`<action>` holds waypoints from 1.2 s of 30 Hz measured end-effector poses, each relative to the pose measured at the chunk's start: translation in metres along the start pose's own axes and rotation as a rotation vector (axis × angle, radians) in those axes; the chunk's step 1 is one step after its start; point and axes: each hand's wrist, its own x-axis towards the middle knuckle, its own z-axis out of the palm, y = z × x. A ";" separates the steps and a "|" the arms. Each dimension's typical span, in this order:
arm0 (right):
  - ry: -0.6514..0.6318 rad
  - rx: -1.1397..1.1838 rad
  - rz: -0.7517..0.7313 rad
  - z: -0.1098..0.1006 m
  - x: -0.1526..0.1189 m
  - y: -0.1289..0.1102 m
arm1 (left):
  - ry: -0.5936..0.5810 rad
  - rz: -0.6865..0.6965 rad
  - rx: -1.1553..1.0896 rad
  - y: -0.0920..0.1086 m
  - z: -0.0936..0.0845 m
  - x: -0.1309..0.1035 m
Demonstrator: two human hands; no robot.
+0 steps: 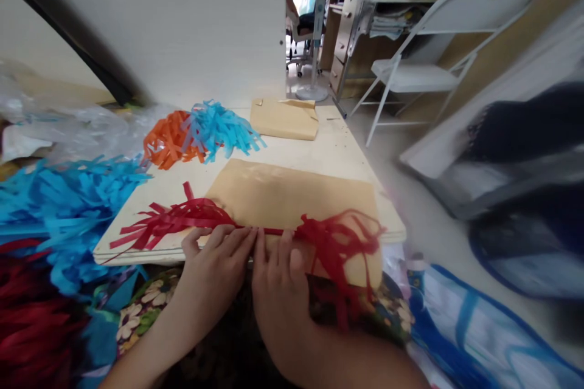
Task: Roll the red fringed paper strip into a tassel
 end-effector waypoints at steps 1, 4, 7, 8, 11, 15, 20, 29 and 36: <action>-0.015 0.005 0.001 0.000 0.002 0.001 | -0.004 0.010 -0.018 -0.003 0.000 -0.001; -0.063 0.035 -0.005 -0.001 0.010 0.009 | -0.025 0.018 -0.039 -0.010 -0.001 -0.004; -0.085 0.079 -0.023 -0.002 0.013 0.025 | -0.053 0.001 -0.029 -0.013 -0.003 -0.006; -0.093 0.089 -0.021 -0.002 0.013 0.032 | -0.064 -0.005 -0.031 -0.013 -0.003 -0.006; -0.157 0.138 -0.049 -0.001 0.011 0.052 | -0.103 -0.006 -0.046 -0.014 -0.006 -0.003; -0.179 0.244 -0.087 0.000 0.014 0.067 | -0.159 -0.004 -0.102 -0.023 -0.008 0.009; -0.189 0.416 -0.086 0.005 0.025 0.073 | -0.270 -0.014 -0.402 -0.040 -0.006 0.024; -0.181 0.353 -0.135 -0.003 0.027 0.066 | 0.018 0.113 -0.143 -0.032 0.006 0.018; 0.074 0.075 -0.151 0.004 0.035 0.050 | 0.212 0.138 0.117 -0.025 0.005 0.009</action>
